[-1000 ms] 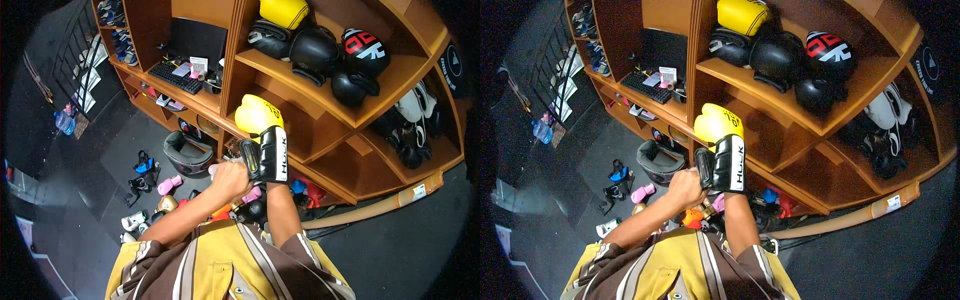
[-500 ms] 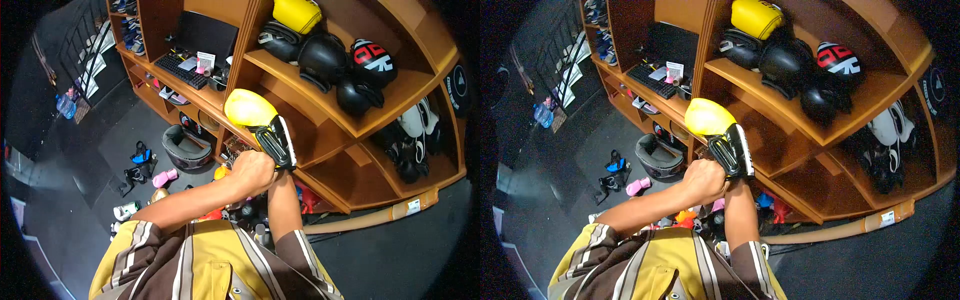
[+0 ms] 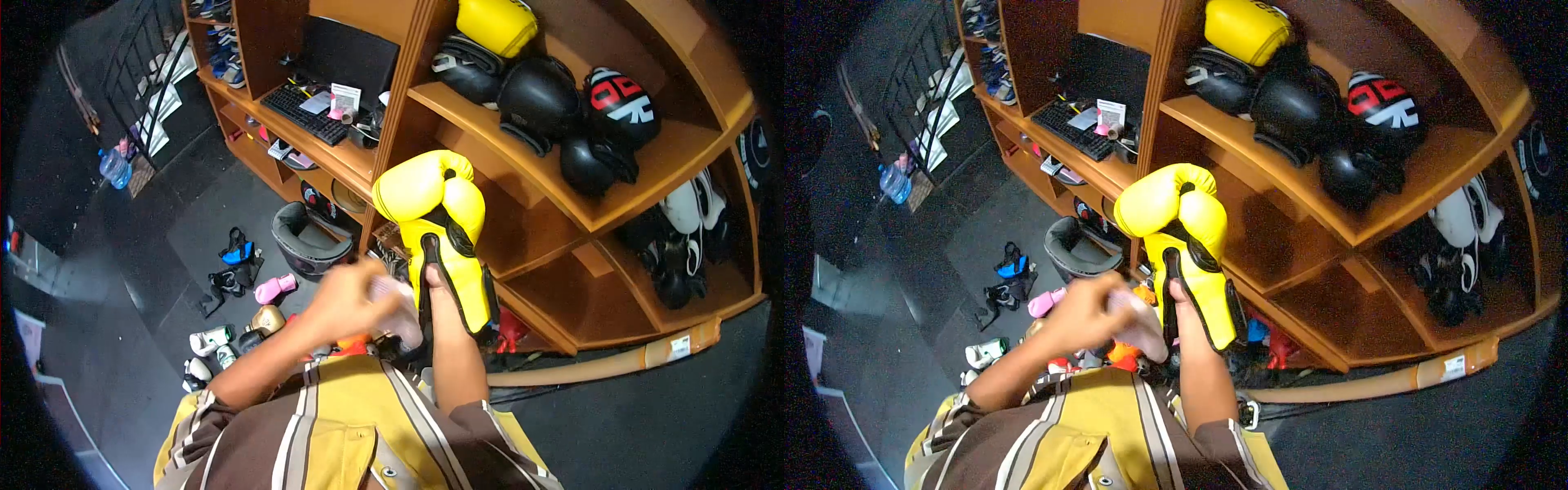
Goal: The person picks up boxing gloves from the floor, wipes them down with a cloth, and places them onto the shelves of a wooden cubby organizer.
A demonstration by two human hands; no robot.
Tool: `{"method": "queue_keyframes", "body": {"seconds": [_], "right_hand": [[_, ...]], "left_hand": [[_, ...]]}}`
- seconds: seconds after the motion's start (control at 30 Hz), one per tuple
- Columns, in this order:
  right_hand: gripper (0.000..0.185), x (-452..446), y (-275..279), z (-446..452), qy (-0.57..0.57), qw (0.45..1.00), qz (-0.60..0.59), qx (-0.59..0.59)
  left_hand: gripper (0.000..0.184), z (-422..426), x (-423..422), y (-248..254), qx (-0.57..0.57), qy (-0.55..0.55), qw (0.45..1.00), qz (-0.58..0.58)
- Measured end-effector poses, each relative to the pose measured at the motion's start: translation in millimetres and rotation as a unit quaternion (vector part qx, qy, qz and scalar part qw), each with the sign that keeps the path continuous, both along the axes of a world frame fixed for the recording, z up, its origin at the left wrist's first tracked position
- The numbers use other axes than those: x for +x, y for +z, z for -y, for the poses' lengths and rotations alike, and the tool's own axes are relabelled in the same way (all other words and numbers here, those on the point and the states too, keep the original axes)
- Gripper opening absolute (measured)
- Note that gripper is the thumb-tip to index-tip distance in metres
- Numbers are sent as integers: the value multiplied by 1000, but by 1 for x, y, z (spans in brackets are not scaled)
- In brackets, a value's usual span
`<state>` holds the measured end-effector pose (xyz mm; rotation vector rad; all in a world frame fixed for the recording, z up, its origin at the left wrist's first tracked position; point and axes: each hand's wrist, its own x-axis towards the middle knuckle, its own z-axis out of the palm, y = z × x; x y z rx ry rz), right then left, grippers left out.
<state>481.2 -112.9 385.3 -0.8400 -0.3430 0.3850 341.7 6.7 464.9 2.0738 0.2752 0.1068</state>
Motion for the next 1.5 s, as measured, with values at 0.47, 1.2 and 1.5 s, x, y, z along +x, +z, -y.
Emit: {"method": "queue_keyframes", "body": {"seconds": [0.47,1.2,1.5], "right_hand": [[35,-55,-5,-29,-12,987,106,-122],[37,-43,4,-14,20,993,71,-89],[37,-59,-6,-36,0,977,134,-168]], "left_hand": [[53,-83,17,-47,-408,10,911,53],[76,-61,-7,-32,31,60,978,198],[61,-74,10,-52,44,90,989,107]]}}
